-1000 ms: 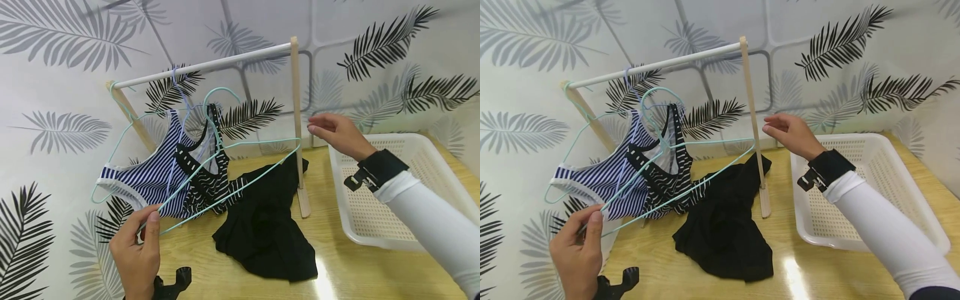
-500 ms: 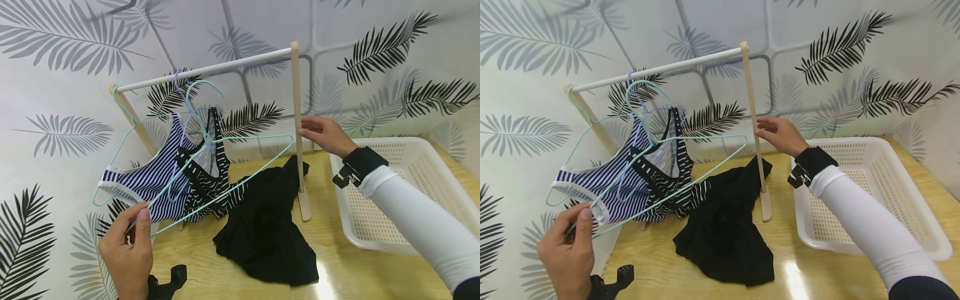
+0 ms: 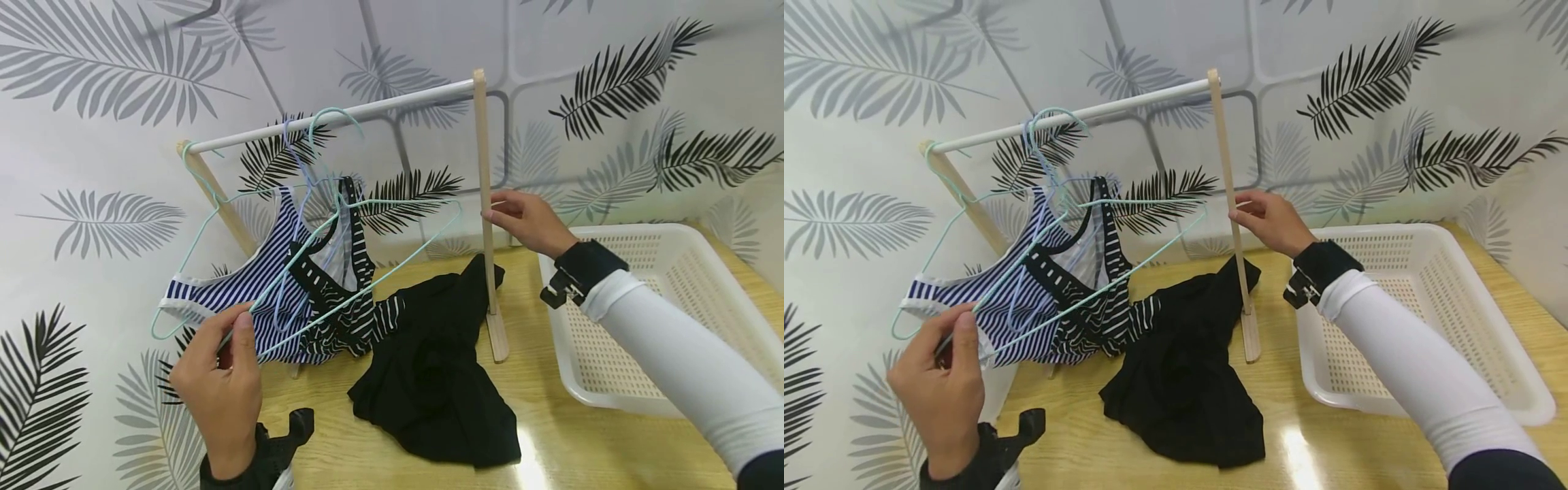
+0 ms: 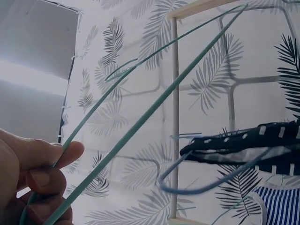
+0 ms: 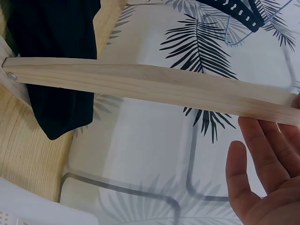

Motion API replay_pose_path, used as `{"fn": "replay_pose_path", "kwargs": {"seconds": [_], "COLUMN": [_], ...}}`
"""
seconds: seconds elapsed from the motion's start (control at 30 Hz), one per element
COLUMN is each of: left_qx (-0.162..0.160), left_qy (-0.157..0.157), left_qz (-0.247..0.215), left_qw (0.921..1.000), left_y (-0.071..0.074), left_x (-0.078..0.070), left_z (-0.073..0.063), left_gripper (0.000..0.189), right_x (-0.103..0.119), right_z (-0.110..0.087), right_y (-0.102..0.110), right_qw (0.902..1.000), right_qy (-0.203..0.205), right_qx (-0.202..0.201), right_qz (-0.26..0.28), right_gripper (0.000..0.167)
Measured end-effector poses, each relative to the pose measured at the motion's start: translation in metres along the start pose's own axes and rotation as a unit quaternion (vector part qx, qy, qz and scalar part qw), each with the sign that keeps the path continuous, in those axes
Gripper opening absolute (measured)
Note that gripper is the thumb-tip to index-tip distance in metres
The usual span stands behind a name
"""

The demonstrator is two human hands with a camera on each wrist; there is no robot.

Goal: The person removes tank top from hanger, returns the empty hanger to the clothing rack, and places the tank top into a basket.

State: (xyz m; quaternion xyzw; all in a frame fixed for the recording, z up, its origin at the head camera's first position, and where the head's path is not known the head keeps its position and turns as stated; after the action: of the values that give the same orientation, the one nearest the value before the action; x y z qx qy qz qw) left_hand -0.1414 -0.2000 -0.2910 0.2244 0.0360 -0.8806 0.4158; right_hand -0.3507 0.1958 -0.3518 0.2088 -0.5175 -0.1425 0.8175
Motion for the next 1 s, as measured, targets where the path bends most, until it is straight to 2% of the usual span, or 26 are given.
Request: {"fn": "replay_pose_path", "kwargs": {"seconds": [0.17,0.33,0.5,0.63,0.77,1.0], "left_qx": [0.018,0.019,0.012,0.022,0.028,0.029], "left_qy": [0.001,-0.006,-0.026,-0.043,-0.048,-0.038], "left_qz": [-0.01,-0.005,0.001,-0.011,-0.021,-0.001], "left_qw": [0.9998,0.9998,0.9996,0.9988,0.9982,0.9988], "left_y": [-0.018,-0.037,-0.055,-0.068,-0.08,-0.098], "left_x": [-0.004,-0.01,-0.016,-0.021,-0.025,-0.028], "left_z": [0.009,0.017,0.027,0.033,0.036,0.032], "left_gripper": [0.012,0.012,0.016,0.02,0.02,0.021], "right_x": [-0.001,-0.003,-0.004,-0.003,-0.001,-0.002], "right_z": [-0.001,-0.001,-0.001,-0.002,-0.001,-0.001], "right_y": [0.001,-0.002,-0.003,-0.003,-0.003,-0.001], "right_qw": [1.0,0.9998,0.9996,0.9998,0.9998,0.9997], "right_qy": [0.001,0.014,0.022,0.015,0.01,0.005], "right_qx": [-0.006,-0.014,-0.017,-0.016,-0.014,-0.01], "right_qz": [-0.003,-0.009,-0.008,-0.005,-0.006,-0.021], "right_gripper": [0.036,0.034,0.032,0.033,0.033,0.034]}}
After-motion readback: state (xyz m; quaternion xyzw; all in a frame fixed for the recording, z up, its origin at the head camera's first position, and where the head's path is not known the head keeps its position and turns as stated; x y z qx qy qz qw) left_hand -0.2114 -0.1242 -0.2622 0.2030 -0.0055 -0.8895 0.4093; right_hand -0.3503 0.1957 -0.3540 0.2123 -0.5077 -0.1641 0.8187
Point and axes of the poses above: each hand's wrist, its own z-axis towards the middle knuckle, its own y-axis out of the back of the hand, x = y × z, the point moved 1 cm from there along z, towards the middle knuckle, and after that the axes turned 3 degrees about -x, right-handed, at the moved point
